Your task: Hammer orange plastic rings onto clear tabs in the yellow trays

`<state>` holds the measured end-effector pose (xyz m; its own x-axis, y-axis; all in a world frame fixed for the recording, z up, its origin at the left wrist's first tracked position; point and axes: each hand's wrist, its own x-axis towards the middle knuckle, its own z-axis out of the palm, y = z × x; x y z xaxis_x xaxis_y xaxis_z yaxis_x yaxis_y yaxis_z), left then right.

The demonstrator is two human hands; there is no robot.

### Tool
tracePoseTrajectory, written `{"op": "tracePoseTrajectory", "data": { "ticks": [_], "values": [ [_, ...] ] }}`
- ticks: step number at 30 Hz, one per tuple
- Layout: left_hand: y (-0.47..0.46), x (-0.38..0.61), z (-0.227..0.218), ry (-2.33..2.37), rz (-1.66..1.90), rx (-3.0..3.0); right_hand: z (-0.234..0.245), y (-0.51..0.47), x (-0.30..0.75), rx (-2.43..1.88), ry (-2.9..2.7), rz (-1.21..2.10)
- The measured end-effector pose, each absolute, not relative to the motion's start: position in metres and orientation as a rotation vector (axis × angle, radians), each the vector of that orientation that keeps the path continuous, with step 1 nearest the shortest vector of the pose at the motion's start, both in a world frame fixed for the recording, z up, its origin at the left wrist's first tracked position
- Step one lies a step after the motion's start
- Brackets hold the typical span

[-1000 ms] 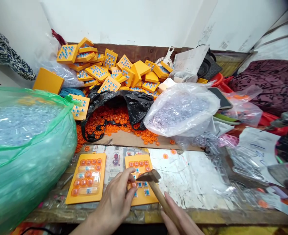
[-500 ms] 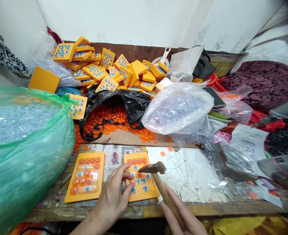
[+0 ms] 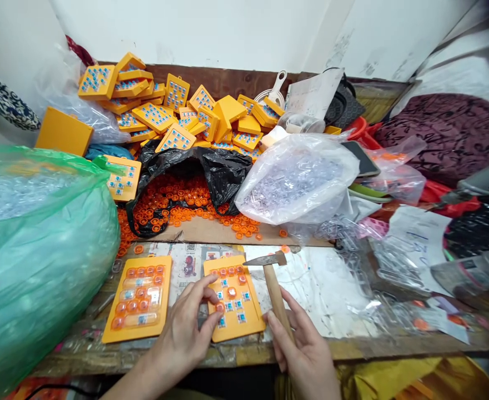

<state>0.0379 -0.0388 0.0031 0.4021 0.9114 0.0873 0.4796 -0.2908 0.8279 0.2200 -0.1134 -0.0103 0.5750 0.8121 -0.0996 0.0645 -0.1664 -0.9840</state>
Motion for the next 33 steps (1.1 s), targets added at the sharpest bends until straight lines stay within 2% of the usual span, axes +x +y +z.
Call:
{"op": "tracePoseTrajectory", "data": {
  "ticks": [4, 9, 12, 15, 17, 21, 29, 33],
  "values": [
    [-0.04, 0.038, 0.003, 1.177, 0.745, 1.923, -0.008, -0.11, 0.239, -1.725, -0.781, 0.888],
    [-0.048, 0.035, 0.003, 1.216, 0.771, 1.887, -0.004, -0.085, 0.277, -1.933, -1.33, 0.519],
    [-0.055, 0.034, -0.001, 1.275, 0.819, 1.86, 0.003, -0.075, 0.282, -1.96, -1.463, 0.388],
    [-0.056, 0.036, -0.004, 1.289, 0.791, 1.817, 0.02, -0.071, 0.262, -1.845, -1.677, 0.198],
    [-0.052, 0.039, -0.005, 1.267, 0.738, 1.793, 0.036, -0.066, 0.24, -1.646, -2.072, 0.125],
    [-0.039, 0.044, -0.006, 1.219, 0.67, 1.844, 0.062, -0.048, 0.206, -1.284, -2.799, 0.324],
    [-0.028, 0.043, -0.017, 1.208, 0.713, 1.966, 0.084, -0.003, 0.196, -0.749, -3.303, 0.486],
    [-0.027, 0.043, -0.015, 1.241, 0.661, 1.95, 0.09, 0.013, 0.189, -0.629, -3.424, 0.594]
  ]
}}
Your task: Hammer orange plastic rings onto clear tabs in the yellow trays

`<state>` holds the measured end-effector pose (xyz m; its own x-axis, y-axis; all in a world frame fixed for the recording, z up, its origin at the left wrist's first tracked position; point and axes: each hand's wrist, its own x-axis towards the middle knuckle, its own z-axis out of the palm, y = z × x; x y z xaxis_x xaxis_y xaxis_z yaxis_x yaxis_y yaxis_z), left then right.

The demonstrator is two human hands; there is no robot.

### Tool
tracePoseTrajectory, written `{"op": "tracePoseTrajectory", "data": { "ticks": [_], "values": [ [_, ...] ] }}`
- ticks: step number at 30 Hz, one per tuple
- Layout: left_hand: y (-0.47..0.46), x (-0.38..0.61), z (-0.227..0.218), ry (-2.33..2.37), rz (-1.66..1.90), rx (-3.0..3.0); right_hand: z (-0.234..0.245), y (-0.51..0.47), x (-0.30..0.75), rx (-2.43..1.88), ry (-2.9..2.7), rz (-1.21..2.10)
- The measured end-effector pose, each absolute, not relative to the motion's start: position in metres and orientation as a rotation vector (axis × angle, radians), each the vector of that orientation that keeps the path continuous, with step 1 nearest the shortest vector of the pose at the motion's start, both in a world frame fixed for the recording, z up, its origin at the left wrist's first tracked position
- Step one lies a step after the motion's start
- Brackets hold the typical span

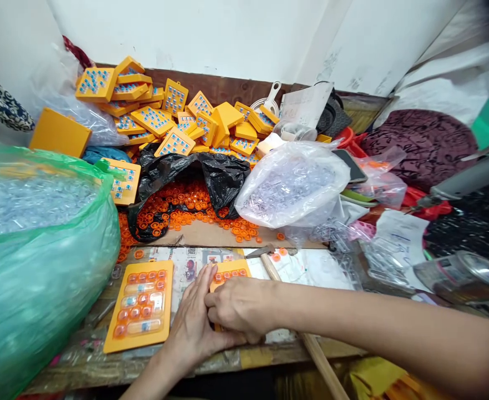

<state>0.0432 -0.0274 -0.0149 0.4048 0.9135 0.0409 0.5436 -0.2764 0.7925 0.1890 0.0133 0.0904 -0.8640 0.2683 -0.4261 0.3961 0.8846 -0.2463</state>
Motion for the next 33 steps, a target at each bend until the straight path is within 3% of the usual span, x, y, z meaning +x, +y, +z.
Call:
{"op": "tracePoseTrajectory", "data": {
  "ticks": [33],
  "values": [
    [-0.027, 0.043, -0.013, 1.198, 0.608, 2.039, 0.067, 0.018, 0.211, 0.665, 2.81, -0.782]
  ]
}}
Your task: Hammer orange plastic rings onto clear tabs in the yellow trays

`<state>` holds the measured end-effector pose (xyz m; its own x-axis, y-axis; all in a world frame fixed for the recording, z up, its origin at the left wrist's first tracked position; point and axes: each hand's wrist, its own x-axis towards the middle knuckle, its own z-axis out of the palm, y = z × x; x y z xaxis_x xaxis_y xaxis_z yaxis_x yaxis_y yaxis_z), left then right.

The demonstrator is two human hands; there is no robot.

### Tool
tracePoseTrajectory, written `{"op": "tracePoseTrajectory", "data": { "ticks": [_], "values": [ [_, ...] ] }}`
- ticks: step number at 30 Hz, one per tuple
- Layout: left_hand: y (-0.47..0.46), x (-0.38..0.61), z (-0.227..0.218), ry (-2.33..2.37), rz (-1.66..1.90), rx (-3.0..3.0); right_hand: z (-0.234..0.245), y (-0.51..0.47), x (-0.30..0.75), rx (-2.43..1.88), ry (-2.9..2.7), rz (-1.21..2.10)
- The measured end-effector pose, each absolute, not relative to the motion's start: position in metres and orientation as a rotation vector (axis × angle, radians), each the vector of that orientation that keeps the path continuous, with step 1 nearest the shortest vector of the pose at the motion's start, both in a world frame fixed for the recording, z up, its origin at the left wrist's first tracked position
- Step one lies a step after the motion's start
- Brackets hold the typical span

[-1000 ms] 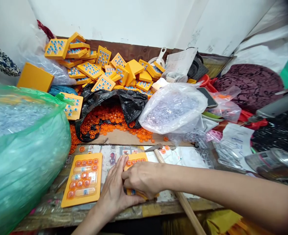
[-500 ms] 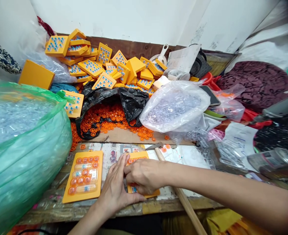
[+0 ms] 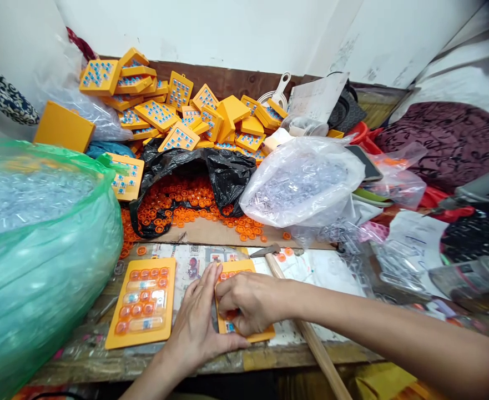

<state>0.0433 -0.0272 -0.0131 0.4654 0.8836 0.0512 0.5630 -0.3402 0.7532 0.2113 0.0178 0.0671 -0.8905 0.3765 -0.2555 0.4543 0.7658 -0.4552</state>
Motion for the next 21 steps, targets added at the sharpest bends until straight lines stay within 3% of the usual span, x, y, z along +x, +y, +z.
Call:
{"op": "tracePoseTrajectory", "data": {
  "ticks": [13, 21],
  "values": [
    [-0.024, 0.043, -0.007, 1.187, 0.533, 2.068, 0.066, 0.021, 0.233, 0.757, 3.053, -1.125],
    [-0.035, 0.037, 0.005, 1.172, 0.919, 1.688, 0.078, -0.011, 0.246, 1.216, 3.311, -1.012]
  ]
}}
